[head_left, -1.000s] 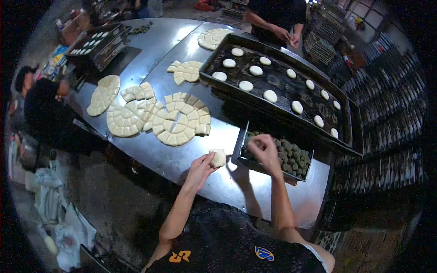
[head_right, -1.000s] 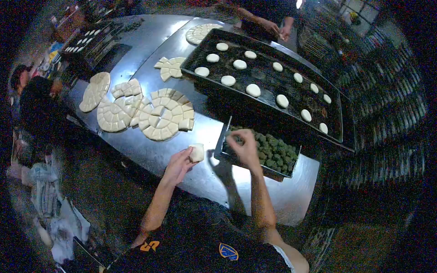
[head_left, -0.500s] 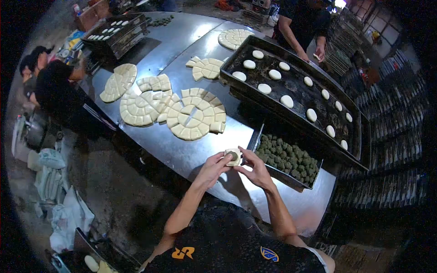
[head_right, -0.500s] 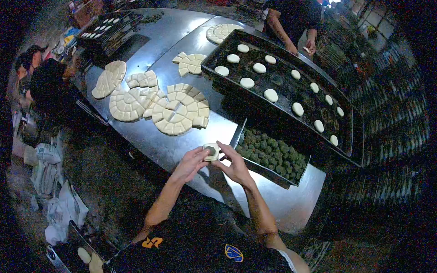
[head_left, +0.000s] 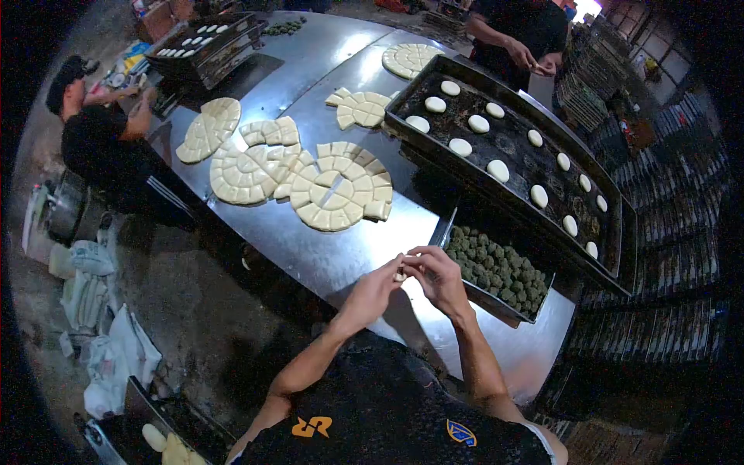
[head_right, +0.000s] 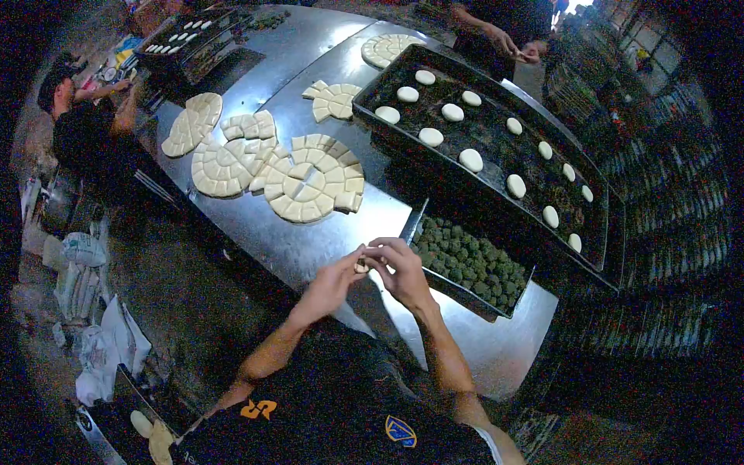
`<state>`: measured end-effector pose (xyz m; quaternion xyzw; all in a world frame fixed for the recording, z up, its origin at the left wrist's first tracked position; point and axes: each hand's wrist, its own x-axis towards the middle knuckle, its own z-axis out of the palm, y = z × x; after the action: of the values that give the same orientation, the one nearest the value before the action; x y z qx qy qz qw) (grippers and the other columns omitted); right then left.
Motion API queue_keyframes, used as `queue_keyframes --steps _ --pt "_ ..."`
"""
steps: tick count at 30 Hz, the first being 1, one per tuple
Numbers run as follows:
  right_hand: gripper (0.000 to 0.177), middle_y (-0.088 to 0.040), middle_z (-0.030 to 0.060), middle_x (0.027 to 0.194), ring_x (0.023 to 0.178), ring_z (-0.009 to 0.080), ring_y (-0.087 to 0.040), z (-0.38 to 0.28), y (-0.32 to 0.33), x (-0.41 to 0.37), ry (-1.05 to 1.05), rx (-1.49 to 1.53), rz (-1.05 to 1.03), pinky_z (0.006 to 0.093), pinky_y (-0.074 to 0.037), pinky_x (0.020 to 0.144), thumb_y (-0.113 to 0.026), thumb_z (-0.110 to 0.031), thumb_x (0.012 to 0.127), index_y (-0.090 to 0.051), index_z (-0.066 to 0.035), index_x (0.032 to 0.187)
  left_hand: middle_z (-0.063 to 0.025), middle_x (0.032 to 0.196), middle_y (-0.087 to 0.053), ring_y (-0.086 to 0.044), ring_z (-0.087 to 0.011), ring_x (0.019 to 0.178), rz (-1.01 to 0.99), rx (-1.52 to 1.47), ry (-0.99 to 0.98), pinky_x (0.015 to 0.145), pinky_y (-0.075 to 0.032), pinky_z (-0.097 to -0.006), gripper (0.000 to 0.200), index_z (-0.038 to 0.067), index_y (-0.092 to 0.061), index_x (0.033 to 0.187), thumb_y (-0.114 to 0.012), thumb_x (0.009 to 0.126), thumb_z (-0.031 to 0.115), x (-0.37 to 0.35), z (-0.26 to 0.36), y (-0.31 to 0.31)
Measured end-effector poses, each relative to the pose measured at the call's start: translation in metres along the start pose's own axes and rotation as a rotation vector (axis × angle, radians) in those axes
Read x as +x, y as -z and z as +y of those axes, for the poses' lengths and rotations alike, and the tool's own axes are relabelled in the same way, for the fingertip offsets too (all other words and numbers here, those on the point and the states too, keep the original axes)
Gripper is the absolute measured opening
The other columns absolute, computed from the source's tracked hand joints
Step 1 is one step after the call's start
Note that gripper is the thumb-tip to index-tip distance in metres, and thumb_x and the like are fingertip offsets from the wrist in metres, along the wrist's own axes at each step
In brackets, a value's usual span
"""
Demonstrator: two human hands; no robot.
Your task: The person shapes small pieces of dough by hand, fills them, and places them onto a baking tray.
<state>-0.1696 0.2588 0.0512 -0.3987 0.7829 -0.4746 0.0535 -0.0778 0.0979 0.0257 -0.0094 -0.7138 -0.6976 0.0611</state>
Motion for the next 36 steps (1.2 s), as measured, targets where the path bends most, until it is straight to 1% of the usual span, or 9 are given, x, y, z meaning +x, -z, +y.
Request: queue_keyframes --steps 2,4,7,9,14,17,22,31,36 --pt "0.032 -0.062 0.0099 0.112 0.104 0.0179 -0.059 0.009 -0.003 -0.004 -0.229 0.336 0.072 0.0290 -0.051 0.087 -0.071 0.002 0.078 -0.067 -0.003 0.109 -0.0151 0.121 -0.057 -0.062 -0.0185 0.101 -0.012 -0.247 0.129 0.082 -0.053 -0.0279 0.050 0.002 -0.033 0.143 -0.051 0.097 0.007 -0.001 -0.005 0.013" --pt "0.032 -0.063 0.0097 0.110 0.102 0.0183 -0.060 -0.023 0.005 0.002 -0.210 0.364 0.052 0.0291 -0.051 0.087 -0.071 0.002 0.079 -0.067 -0.004 0.110 -0.0115 0.128 -0.050 -0.060 -0.0176 0.103 0.003 -0.599 0.328 0.089 -0.050 -0.0264 0.061 0.004 -0.027 0.146 -0.058 0.095 0.016 -0.004 -0.004 0.017" --pt "0.034 -0.064 0.0097 0.107 0.100 0.0192 -0.062 -0.036 0.003 0.006 -0.101 0.369 0.014 0.0290 -0.051 0.087 -0.072 -0.001 0.079 -0.067 -0.005 0.113 -0.0099 0.130 -0.047 -0.059 -0.0156 0.102 0.000 -0.851 0.324 0.089 -0.050 -0.0268 0.062 0.003 -0.028 0.145 -0.059 0.094 0.019 -0.005 0.001 0.007" --pt "0.034 -0.064 0.0090 0.107 0.099 0.0192 -0.062 -0.026 0.002 0.006 0.006 0.155 -0.003 0.0293 -0.052 0.084 -0.072 -0.003 0.079 -0.066 -0.005 0.113 -0.0086 0.126 -0.050 -0.058 -0.0157 0.102 -0.029 -0.825 0.309 0.087 -0.050 -0.0267 0.059 0.003 -0.033 0.143 -0.060 0.094 0.021 -0.007 0.005 0.008" --pt "0.017 -0.065 0.0095 0.101 0.094 0.0153 -0.063 -0.027 -0.008 0.006 -0.219 0.421 0.055 0.0279 -0.054 0.076 -0.068 -0.004 0.084 -0.068 -0.002 0.101 -0.0081 0.117 -0.055 -0.057 -0.0166 0.104 0.037 -0.961 0.309 0.090 -0.047 -0.0291 0.047 0.003 -0.042 0.137 -0.056 0.096 0.022 -0.009 -0.001 0.006" --pt "0.023 -0.065 0.0157 0.107 0.093 0.0290 -0.065 -0.046 -0.012 0.009 0.138 -0.054 0.156 0.0353 -0.053 0.080 -0.069 -0.010 0.082 -0.068 -0.004 0.104 -0.0071 0.112 -0.056 -0.055 -0.0154 0.104 0.203 -0.936 0.319 0.089 -0.047 -0.0303 0.033 0.004 -0.046 0.127 -0.052 0.098 0.017 -0.007 0.006 0.009" --pt "0.022 -0.065 0.0128 0.103 0.093 0.0224 -0.063 -0.034 -0.014 0.009 -0.200 0.183 -0.001 0.0320 -0.052 0.078 -0.071 -0.015 0.083 -0.070 -0.005 0.102 -0.0069 0.108 -0.054 -0.057 -0.0144 0.099 0.169 -0.733 0.248 0.085 -0.050 -0.0317 0.021 0.005 -0.048 0.115 -0.052 0.098 0.017 -0.005 0.010 0.008" --pt "0.012 -0.066 0.0104 0.085 0.077 0.0181 -0.063 -0.047 -0.030 0.007 -0.128 0.177 0.167 0.0294 -0.050 0.066 -0.070 -0.007 0.083 -0.068 -0.002 0.094 -0.0104 0.110 -0.054 -0.057 -0.0171 0.100 0.202 -0.366 0.081 0.087 -0.051 -0.0341 0.024 0.001 -0.048 0.116 -0.051 0.098 0.017 -0.012 0.006 0.017" --pt "0.017 -0.063 0.0122 0.097 0.084 0.0221 -0.064 -0.051 -0.031 0.012 0.034 0.064 0.181 0.0304 -0.052 0.073 -0.072 -0.003 0.079 -0.068 -0.001 0.095 -0.0125 0.115 -0.056 -0.057 -0.0181 0.104 0.138 -0.841 0.186 0.094 -0.044 -0.0327 0.035 0.000 -0.048 0.124 -0.041 0.103 0.027 -0.011 0.006 0.020"
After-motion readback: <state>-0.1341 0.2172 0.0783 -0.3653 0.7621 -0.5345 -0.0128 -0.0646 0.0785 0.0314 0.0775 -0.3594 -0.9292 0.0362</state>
